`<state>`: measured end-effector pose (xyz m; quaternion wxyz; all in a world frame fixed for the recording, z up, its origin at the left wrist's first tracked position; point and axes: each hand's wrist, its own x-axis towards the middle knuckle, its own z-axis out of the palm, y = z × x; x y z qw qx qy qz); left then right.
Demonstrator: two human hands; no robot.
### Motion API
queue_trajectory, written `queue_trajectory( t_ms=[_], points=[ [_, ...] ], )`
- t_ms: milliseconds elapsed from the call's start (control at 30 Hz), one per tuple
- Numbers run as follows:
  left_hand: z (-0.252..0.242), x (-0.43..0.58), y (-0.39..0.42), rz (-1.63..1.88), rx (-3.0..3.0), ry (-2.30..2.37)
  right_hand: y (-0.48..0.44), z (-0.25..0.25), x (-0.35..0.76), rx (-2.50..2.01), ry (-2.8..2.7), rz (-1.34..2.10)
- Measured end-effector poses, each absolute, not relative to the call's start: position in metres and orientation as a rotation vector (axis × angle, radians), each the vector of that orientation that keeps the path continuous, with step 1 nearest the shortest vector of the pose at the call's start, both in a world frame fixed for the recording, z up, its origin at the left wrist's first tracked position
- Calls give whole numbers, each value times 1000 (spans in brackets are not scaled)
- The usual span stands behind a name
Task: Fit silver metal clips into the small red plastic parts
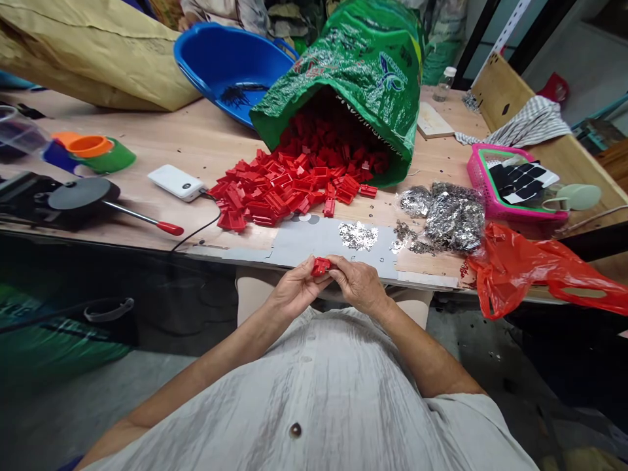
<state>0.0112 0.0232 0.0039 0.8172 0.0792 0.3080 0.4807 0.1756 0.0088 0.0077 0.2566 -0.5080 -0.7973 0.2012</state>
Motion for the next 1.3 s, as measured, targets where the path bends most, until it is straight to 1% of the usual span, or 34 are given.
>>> queue_trajectory(
  t_ms=[167,333,467,533,667,733,867,1000,1167,1300],
  points=[
    [-1,15,20,1031,191,685,9,2,175,-1404,-2163,529],
    [-5,20,17,1053,284,678,9,-3,176,-1413,-2032,617],
    [-11,16,12,991,230,690,7,-1,185,-1399,-1994,711],
    [-19,12,8,914,204,752,8,0,195,-1464,-1969,712],
    [-47,9,8,754,136,991,23,-2,224,-1685,-1873,570],
    [-63,10,12,731,93,1111,37,-4,237,-1751,-1857,487],
    [-86,11,22,723,93,1168,73,-8,246,-1805,-1880,354],
    [-93,8,25,753,102,1168,109,-5,228,-1798,-2032,325],
    [-90,3,21,734,118,1141,141,1,181,-1774,-2259,332],
    [-79,-1,18,728,151,1095,160,3,148,-1917,-2216,307]
  ],
)
